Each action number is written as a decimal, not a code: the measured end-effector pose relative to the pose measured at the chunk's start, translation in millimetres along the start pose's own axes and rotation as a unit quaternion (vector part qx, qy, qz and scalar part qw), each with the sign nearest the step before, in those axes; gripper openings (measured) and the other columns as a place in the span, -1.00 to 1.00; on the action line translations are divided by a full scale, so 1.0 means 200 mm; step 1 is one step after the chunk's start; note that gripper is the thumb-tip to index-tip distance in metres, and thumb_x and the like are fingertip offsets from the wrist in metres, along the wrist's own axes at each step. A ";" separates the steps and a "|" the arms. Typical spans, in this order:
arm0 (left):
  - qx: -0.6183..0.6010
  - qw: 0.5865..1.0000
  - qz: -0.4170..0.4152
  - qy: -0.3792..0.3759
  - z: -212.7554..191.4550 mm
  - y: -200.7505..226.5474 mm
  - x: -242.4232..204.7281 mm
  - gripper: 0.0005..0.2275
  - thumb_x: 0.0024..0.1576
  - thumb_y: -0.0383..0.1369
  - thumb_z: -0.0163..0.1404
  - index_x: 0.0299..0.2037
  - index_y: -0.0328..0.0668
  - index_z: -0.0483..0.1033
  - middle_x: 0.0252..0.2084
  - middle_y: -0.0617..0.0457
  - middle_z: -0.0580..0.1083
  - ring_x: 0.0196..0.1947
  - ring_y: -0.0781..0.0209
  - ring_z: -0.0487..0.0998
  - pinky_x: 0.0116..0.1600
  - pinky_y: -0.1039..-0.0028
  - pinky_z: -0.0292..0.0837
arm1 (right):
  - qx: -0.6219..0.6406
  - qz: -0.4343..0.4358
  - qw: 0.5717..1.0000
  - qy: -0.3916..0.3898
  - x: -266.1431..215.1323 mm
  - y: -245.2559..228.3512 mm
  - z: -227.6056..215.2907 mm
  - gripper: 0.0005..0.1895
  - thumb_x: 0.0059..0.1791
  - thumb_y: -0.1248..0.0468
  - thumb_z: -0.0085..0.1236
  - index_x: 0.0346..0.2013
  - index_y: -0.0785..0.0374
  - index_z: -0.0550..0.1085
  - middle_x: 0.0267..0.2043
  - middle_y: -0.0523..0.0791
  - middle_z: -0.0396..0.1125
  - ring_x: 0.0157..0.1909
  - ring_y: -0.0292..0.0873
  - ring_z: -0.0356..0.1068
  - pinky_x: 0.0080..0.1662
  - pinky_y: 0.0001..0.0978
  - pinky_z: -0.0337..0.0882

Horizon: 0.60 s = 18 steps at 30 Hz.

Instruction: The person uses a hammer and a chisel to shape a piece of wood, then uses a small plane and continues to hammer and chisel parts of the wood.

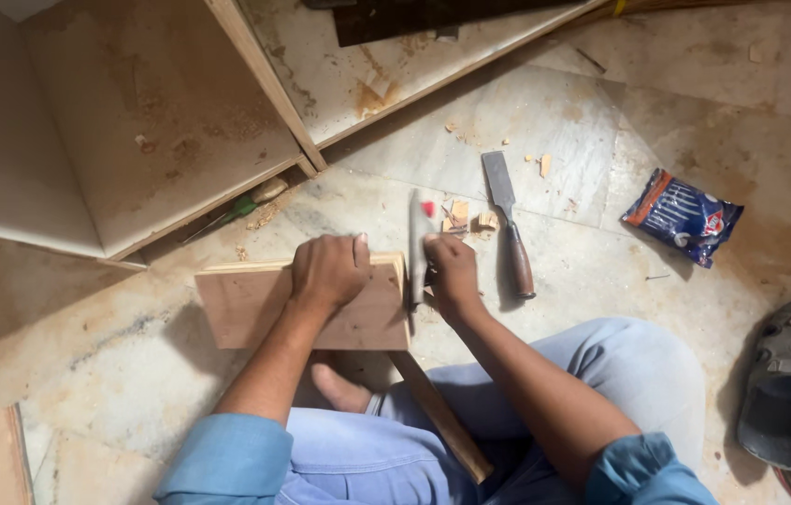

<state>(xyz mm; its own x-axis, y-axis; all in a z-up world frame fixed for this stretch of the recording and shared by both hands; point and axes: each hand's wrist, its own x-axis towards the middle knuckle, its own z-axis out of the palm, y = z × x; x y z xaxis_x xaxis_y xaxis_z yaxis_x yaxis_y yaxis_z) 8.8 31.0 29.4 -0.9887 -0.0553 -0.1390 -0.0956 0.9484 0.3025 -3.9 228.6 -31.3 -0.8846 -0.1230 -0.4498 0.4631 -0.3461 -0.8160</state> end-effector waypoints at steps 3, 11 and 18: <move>-0.080 0.989 0.034 0.117 -0.07 -0.02 -0.02 -0.52 0.31 -0.11 -0.30 -0.41 -0.21 0.64 -0.47 -0.24 0.54 -0.42 -0.28 0.59 -0.22 0.06 0.48 | 0.139 0.149 0.978 0.035 0.00 -0.02 -0.06 -0.63 0.00 0.02 -0.10 -0.07 0.21 0.38 -0.31 -0.03 0.33 -0.40 -0.06 0.41 -0.36 -0.12 0.49; -0.211 0.878 0.148 0.403 -0.28 -0.07 -0.12 -0.34 0.39 0.12 -0.52 -0.21 -0.30 0.53 -0.33 -0.18 0.52 -0.31 -0.20 0.59 -0.21 0.19 0.47 | 0.161 0.095 0.982 0.005 0.07 0.02 -0.18 -0.63 0.07 0.00 0.01 0.00 0.18 0.43 -0.19 -0.15 0.40 -0.23 -0.21 0.44 -0.24 -0.31 0.47; -0.311 0.837 0.073 0.444 -0.31 -0.11 -0.10 -0.22 0.28 0.35 -0.48 -0.22 -0.32 0.50 -0.35 -0.14 0.49 -0.32 -0.06 0.57 -0.19 0.30 0.43 | 0.189 0.090 0.976 -0.056 0.13 0.18 -0.28 -0.52 0.10 -0.15 0.07 -0.04 0.22 0.46 -0.27 -0.14 0.41 -0.28 -0.22 0.43 -0.28 -0.32 0.45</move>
<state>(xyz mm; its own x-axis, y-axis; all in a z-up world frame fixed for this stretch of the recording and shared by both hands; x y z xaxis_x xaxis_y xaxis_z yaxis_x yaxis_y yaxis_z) 24.3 -7.9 83.6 -0.6640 -0.4260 0.6145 0.2657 0.6338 0.7265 -7.9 264.9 -92.2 -0.8014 -0.3077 -0.5129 0.5765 -0.6260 -0.5252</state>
